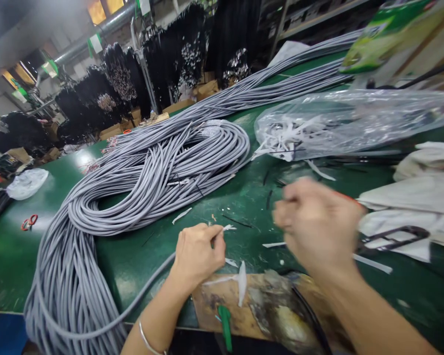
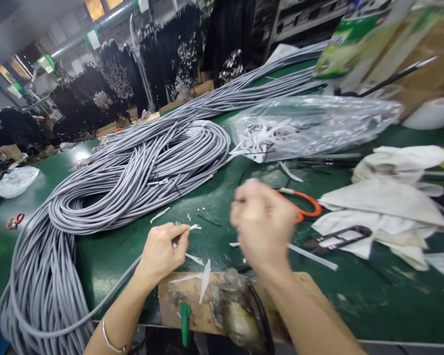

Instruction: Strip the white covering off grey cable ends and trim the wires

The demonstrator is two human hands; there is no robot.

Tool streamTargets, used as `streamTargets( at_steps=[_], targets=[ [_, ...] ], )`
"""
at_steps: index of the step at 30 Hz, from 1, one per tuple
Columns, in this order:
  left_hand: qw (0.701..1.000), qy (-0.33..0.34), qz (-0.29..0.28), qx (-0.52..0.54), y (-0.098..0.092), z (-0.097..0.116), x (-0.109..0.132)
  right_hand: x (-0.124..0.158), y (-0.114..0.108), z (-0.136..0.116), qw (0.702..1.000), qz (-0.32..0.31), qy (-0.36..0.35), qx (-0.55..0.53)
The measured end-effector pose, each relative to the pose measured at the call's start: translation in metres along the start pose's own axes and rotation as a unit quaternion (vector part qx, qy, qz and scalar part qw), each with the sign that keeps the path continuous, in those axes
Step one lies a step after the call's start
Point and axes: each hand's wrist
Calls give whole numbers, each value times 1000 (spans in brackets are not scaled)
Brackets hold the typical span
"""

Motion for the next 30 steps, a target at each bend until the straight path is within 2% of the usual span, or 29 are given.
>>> streamTargets(
  at_steps=[1,3,5,6,10,13,16,18,20,24,27,30],
  targets=[
    [1000,-7,-15,-6,-2,-2,-1,-3,-4,-3,998,62,-27,9],
    [999,-28,-22,18,-9,-5,-3,-6,-7,-5,989,-12,-87,117],
    [996,-50,-22,64,-17,-7,-4,-3,-4,-2,951,-124,-155,236],
    [995,-58,-25,83,-20,-6,-5,-1,-1,2,927,-157,-188,285],
    [990,-62,-74,106,-26,-5,-4,4,4,18,852,-151,-284,413],
    [993,-28,-100,53,-25,-7,-3,2,3,24,824,-153,-294,459],
    [991,15,-131,-10,-26,-10,-4,-1,2,23,833,-198,-258,448],
    [989,19,-146,-14,-29,-10,-5,-3,0,20,855,-232,-242,395],
    [991,8,-135,-5,-32,-10,-5,-4,-2,17,867,-266,-247,342],
    [992,-5,-125,-4,-33,-10,-5,-2,-2,16,877,-264,-241,321],
    [988,-6,-147,-35,-32,-12,-4,-4,2,19,907,-275,-143,287],
    [980,27,-188,-57,-34,-12,-4,-9,6,19,923,-342,38,173]
  ],
)
Point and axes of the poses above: each hand's wrist, its own x-axis away from the middle knuckle, its own y-axis out of the palm, z = x × y, and after that the axes turned 8 degrees about -z, right-handed
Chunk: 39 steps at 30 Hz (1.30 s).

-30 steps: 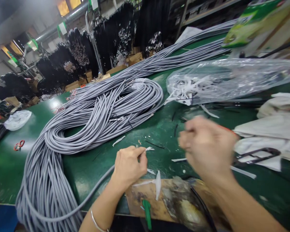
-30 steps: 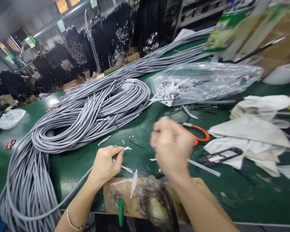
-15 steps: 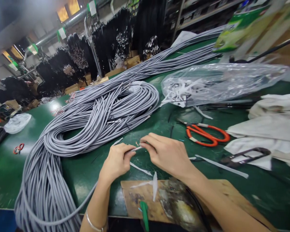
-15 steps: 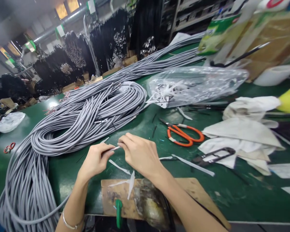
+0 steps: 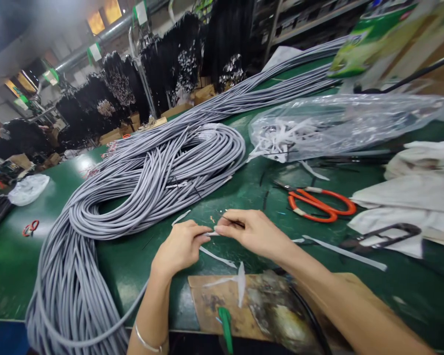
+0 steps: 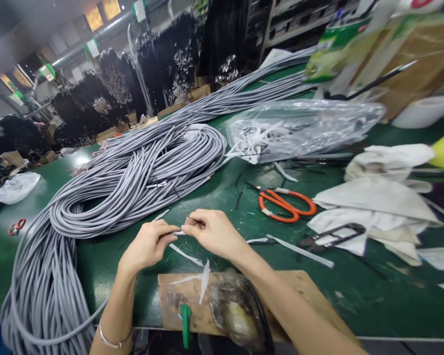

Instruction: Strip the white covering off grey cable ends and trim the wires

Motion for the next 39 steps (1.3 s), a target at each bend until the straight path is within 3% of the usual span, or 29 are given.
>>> streamTargets(
  at_steps=[2,4,6,8,10,12,14,16,19,22,27,31,35,39],
  targets=[
    [999,34,-6,29,-3,0,2,-4,-2,-3,983,-66,81,-150],
    [994,56,18,88,-7,0,4,-6,-2,-5,947,-109,133,-270],
    [985,67,42,154,-9,-1,4,-7,0,-8,923,-136,141,-332],
    [972,55,70,216,-6,-2,3,-6,4,-10,923,-128,110,-346],
    [958,8,123,260,0,-2,-1,-3,10,-11,952,-57,44,-296],
    [946,-51,195,255,9,-2,-6,1,15,-12,983,53,-51,-169],
    [951,-80,233,186,18,-2,-10,4,16,-10,981,132,-143,-15],
    [971,-66,214,88,24,0,-11,5,14,-6,965,157,-189,87],
    [989,0,146,23,26,4,-10,1,5,3,970,157,-150,107],
    [985,37,147,78,21,8,-9,-5,-4,8,985,151,-81,21],
    [949,-26,192,248,17,4,-9,-5,-5,-3,994,43,-80,-53],
    [932,-47,166,320,18,0,-9,0,1,-8,994,63,-75,-45],
    [945,-59,171,273,18,5,-8,1,8,-2,982,96,-148,60],
    [962,-62,240,115,18,11,-8,1,15,1,975,101,-165,111]
  ],
)
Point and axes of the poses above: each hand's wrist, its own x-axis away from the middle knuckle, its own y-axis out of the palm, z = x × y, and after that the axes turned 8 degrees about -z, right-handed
